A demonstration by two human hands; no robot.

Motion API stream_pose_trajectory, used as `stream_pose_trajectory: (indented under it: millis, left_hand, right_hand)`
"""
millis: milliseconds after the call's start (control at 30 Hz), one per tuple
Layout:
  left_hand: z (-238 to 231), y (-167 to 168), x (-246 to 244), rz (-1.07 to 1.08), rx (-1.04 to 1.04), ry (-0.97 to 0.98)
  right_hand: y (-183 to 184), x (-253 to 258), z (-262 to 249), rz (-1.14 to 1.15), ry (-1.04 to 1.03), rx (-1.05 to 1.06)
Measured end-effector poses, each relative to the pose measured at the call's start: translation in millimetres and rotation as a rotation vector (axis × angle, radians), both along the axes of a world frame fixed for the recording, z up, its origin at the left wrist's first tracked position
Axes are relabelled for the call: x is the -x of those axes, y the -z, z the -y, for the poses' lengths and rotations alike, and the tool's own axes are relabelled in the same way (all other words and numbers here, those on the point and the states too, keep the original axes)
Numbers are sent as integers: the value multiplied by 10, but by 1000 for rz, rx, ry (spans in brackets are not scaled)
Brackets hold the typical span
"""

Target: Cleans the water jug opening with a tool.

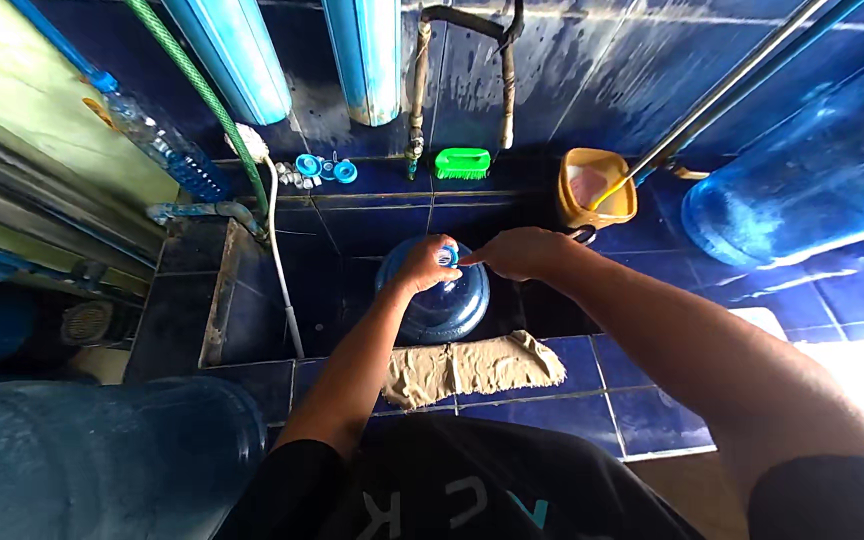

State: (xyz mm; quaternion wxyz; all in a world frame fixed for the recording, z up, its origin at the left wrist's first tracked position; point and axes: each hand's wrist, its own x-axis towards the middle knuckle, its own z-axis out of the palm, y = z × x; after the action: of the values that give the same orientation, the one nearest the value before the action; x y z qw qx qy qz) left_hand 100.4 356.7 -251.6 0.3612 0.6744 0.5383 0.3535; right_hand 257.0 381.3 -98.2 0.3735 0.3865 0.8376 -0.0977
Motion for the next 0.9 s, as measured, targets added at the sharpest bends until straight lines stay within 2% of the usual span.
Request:
stream_pose_trajectory:
  millis: [367, 500, 800, 900]
  left_hand:
    - [36, 6, -19, -36, -50, -57]
    - [64, -71, -45, -72, 29, -81]
    - [115, -33, -37, 114, 2, -89]
    - [101, -57, -40, 36, 15, -78]
  right_hand:
    - [-100, 221, 105, 45, 16, -51]
    - [111, 20, 115, -79, 53, -43]
    - [529, -246, 109, -339, 146, 64]
    - [359, -163, 77, -177, 102, 19]
